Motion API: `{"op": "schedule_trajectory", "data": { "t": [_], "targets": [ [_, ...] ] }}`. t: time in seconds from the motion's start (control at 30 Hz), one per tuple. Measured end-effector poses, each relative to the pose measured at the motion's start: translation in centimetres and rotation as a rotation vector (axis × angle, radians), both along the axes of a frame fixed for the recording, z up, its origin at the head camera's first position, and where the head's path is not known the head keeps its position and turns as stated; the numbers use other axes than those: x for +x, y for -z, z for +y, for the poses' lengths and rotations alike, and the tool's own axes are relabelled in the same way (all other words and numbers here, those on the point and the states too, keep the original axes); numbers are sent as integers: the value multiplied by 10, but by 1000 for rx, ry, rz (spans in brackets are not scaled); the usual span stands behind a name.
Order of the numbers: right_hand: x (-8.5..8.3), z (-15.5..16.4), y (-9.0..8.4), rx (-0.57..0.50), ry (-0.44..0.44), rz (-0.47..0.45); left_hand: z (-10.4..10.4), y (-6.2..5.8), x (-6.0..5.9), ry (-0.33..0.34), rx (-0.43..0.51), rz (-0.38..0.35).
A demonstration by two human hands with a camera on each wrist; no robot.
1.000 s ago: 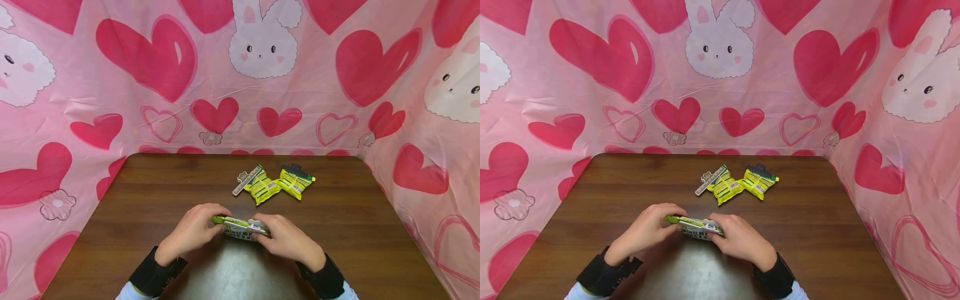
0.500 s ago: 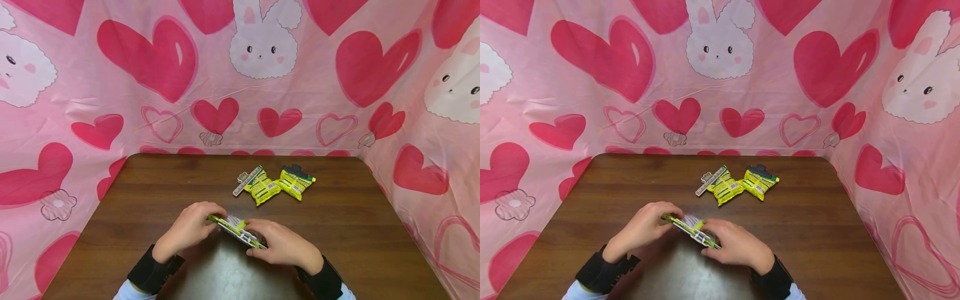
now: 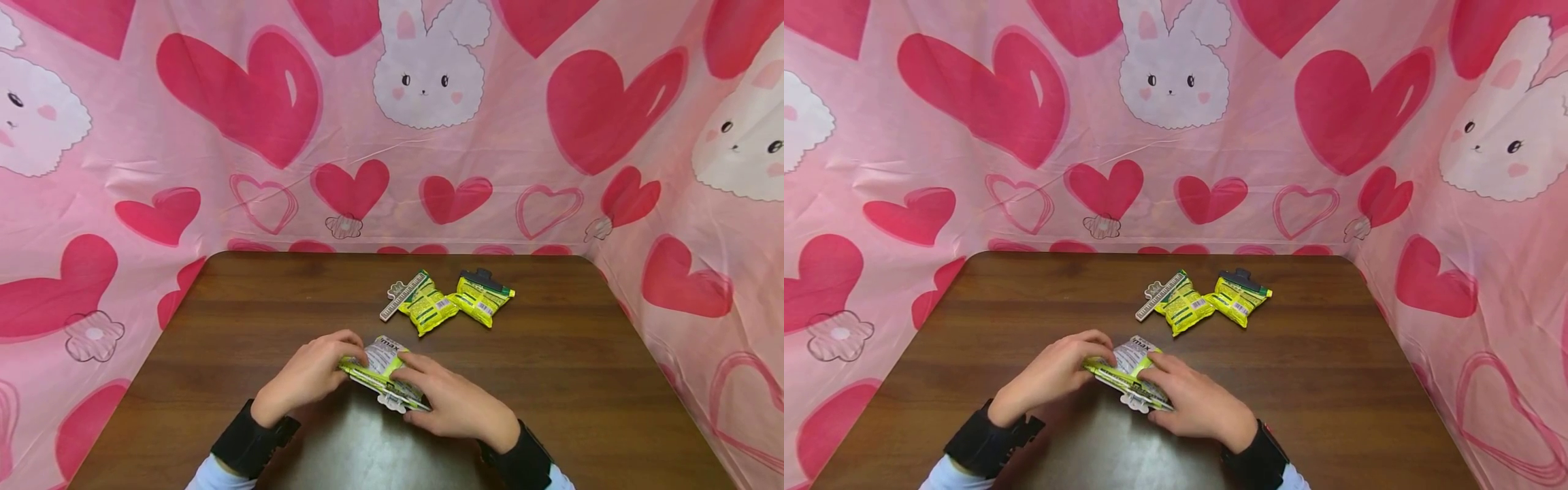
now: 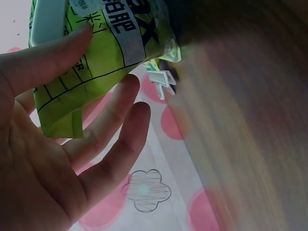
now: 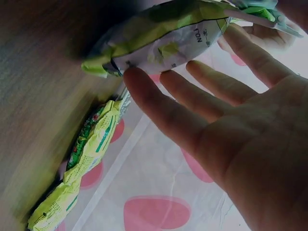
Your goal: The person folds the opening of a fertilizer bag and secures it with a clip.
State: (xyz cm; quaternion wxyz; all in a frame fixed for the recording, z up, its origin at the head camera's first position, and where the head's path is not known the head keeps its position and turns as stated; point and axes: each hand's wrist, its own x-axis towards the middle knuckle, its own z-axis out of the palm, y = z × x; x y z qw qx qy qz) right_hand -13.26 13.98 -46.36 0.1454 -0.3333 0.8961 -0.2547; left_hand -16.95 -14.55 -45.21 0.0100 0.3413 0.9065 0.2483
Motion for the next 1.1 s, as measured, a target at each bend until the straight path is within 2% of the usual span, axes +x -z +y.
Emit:
{"op": "schedule_trajectory", "data": {
  "t": [0.2, 0.57, 0.7, 0.87, 0.97, 1.1],
  "targets": [
    [1, -3, 5, 17, -12, 38, -2, 4, -3, 43, 14, -66],
    [2, -7, 7, 55, -6, 30, -5, 7, -7, 93, -13, -181],
    [0, -4, 7, 46, -22, -1, -6, 8, -7, 91, -44, -208],
    [-2, 3, 4, 32, -8, -51, -8, 7, -7, 93, -75, -282],
    [-4, 5, 4, 31, 8, -68, -8, 7, -7, 101, -74, -326],
    [-5, 7, 5, 36, 13, -78, -9, 9, -8, 104, -53, -347]
  ]
}}
